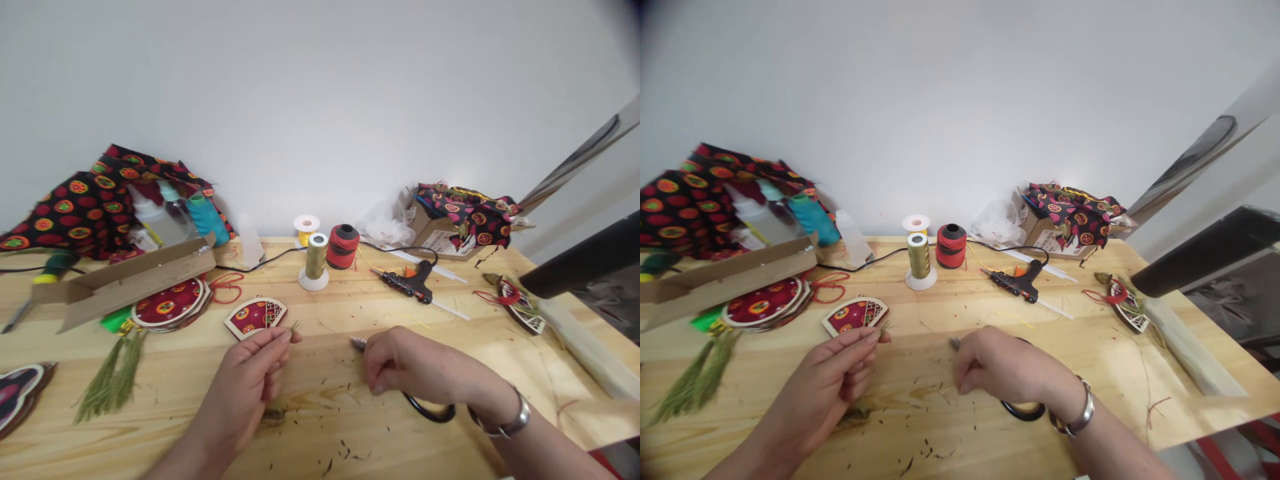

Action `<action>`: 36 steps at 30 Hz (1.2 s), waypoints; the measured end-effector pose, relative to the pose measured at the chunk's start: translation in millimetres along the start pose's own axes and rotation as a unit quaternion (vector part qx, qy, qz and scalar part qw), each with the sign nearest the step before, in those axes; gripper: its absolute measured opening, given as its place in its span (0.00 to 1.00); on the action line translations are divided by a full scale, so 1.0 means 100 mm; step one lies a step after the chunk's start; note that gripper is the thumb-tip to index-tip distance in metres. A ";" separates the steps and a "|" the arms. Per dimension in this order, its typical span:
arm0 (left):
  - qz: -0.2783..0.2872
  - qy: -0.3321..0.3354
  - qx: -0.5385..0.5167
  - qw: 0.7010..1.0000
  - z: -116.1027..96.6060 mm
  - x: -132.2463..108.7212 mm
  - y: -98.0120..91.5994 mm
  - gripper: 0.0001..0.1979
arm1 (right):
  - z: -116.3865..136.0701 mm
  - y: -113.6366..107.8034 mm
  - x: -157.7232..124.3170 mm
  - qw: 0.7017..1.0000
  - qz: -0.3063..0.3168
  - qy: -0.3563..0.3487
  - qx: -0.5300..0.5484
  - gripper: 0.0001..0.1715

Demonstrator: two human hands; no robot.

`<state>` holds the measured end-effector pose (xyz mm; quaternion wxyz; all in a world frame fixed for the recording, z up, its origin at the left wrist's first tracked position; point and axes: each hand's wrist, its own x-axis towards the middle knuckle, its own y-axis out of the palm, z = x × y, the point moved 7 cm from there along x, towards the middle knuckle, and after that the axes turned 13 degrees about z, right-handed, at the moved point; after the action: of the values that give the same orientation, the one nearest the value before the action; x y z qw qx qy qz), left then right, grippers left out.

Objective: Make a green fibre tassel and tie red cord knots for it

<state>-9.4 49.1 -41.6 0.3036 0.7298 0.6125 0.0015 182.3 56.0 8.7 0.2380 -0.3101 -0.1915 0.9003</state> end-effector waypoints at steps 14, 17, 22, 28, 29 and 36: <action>-0.008 0.037 -0.009 0.999 -0.06 0.03 0.03 0.10 | 0.34 0.16 0.50 0.868 -0.149 -0.043 0.471 0.13; -0.029 0.056 0.000 0.998 -0.09 0.03 0.01 0.10 | 0.31 0.25 0.64 0.855 -0.155 -0.048 0.492 0.16; -0.065 0.063 0.031 0.995 -0.10 0.02 -0.04 0.13 | 0.20 0.32 0.72 0.835 -0.177 -0.051 0.519 0.18; -0.061 0.054 0.031 0.996 -0.08 0.01 -0.01 0.13 | 0.21 0.39 0.78 0.821 -0.157 -0.063 0.545 0.20; -0.057 0.052 0.027 0.997 -0.08 0.01 0.00 0.13 | 0.20 0.40 0.79 0.817 -0.157 -0.068 0.551 0.20; -0.035 0.056 0.022 0.998 -0.06 0.02 0.05 0.11 | 0.19 0.40 0.82 0.798 -0.144 -0.087 0.578 0.19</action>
<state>-6.8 53.1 -34.8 0.2526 0.7133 0.6535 0.0190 100.5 64.2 -35.6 0.4826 -0.0042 0.3024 0.8220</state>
